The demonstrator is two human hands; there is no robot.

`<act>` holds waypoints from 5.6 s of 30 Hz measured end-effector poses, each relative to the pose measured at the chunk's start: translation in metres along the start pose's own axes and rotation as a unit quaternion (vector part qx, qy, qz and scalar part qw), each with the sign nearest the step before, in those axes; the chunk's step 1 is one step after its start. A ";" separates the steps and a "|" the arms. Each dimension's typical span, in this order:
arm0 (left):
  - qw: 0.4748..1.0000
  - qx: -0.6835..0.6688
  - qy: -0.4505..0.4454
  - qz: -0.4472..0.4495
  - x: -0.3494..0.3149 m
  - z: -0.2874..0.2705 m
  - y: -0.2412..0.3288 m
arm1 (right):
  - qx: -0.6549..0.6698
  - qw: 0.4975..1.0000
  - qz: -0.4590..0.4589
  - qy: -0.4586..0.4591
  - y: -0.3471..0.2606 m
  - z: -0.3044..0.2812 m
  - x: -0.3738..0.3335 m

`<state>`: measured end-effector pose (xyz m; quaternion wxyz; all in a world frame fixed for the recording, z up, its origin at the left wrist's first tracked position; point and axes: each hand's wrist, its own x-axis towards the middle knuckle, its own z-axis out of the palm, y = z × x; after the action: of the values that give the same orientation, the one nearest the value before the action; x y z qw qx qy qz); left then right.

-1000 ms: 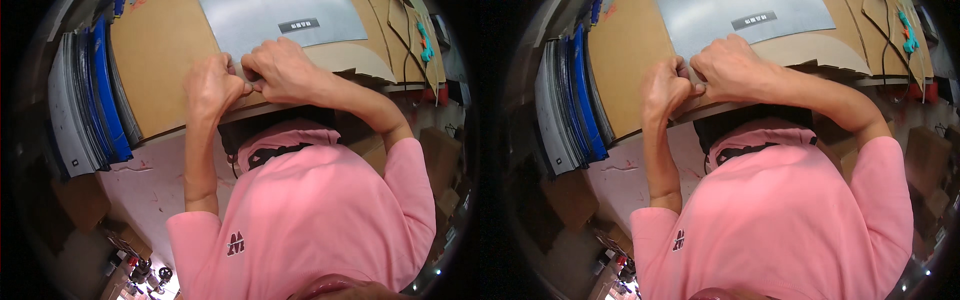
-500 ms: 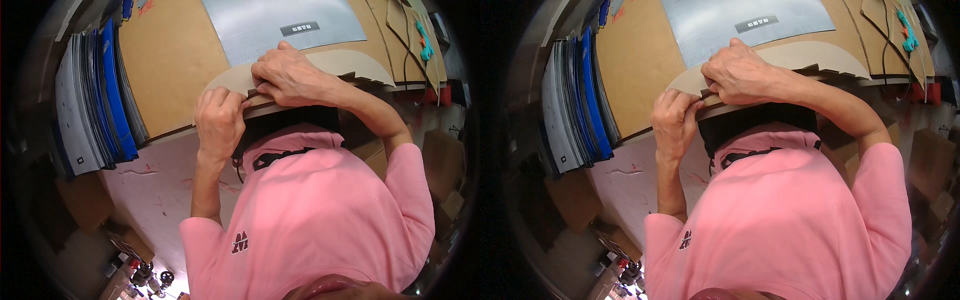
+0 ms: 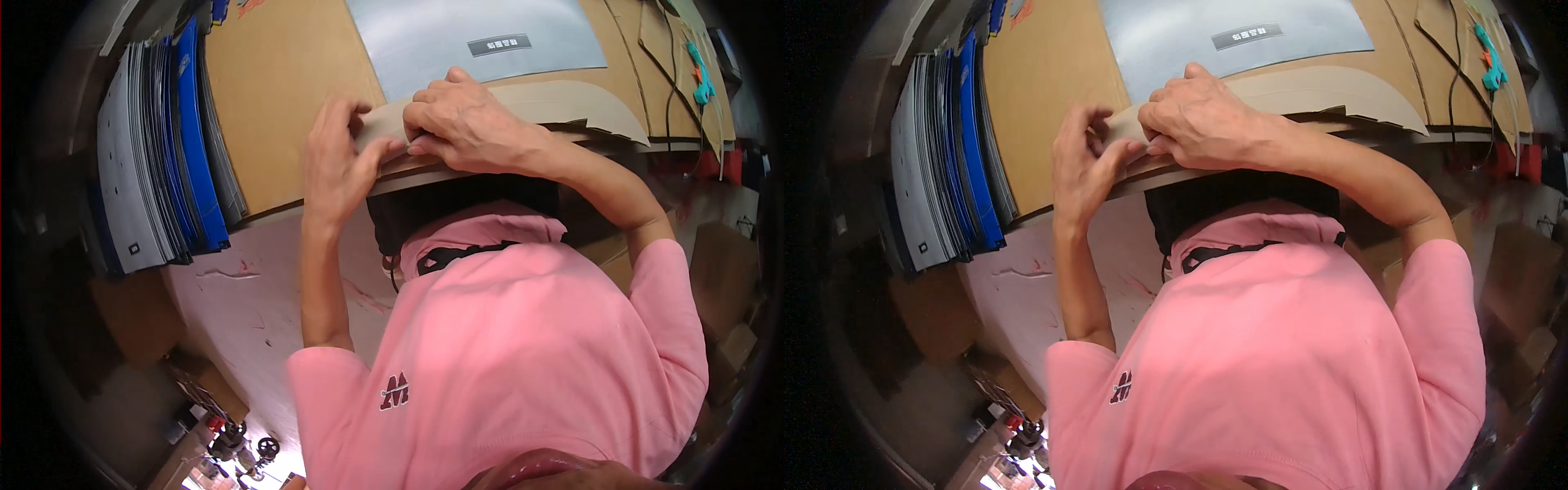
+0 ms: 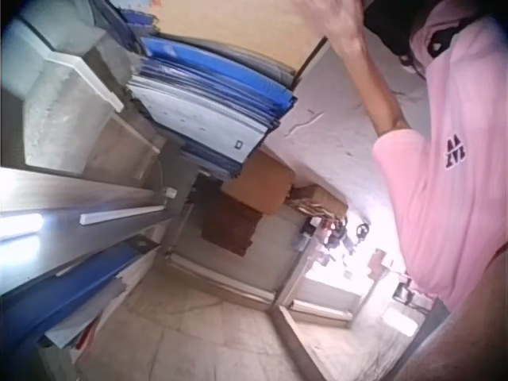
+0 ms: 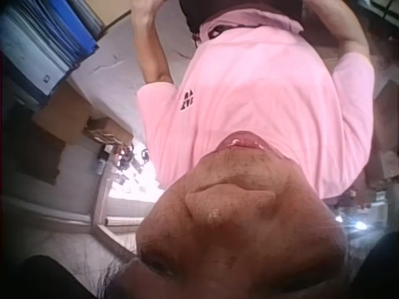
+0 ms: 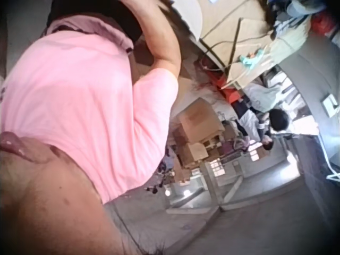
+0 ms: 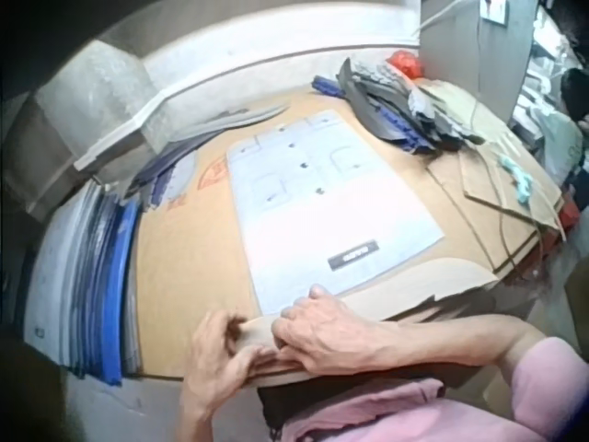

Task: The person aligns a grey textured fabric piece with a cardboard template on a workbench. They press the edges to secure the fit and then use a hot glue gun to apply adhesive along the perimeter of the fabric.

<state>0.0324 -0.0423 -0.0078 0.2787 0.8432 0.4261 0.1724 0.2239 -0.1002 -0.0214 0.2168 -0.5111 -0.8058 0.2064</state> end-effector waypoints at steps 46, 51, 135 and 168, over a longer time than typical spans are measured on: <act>0.994 0.049 -0.041 0.087 -0.033 -0.026 -0.034 | -0.007 1.000 -0.006 -0.026 -0.007 -0.004 0.007; 0.982 0.149 -0.088 0.079 -0.010 -0.042 -0.030 | 0.053 0.991 -0.063 0.106 -0.015 -0.012 -0.019; 0.922 0.165 0.024 0.349 0.013 0.043 0.043 | -0.170 0.983 -0.031 0.069 0.051 -0.072 -0.115; 0.964 0.182 -0.023 0.192 0.023 0.049 0.066 | -0.163 0.986 -0.025 0.011 0.072 -0.075 -0.091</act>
<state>0.1122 -0.0708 -0.0043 0.0916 0.9494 0.2741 0.1230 0.3535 -0.1464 -0.0124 0.1444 -0.5212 -0.8388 0.0616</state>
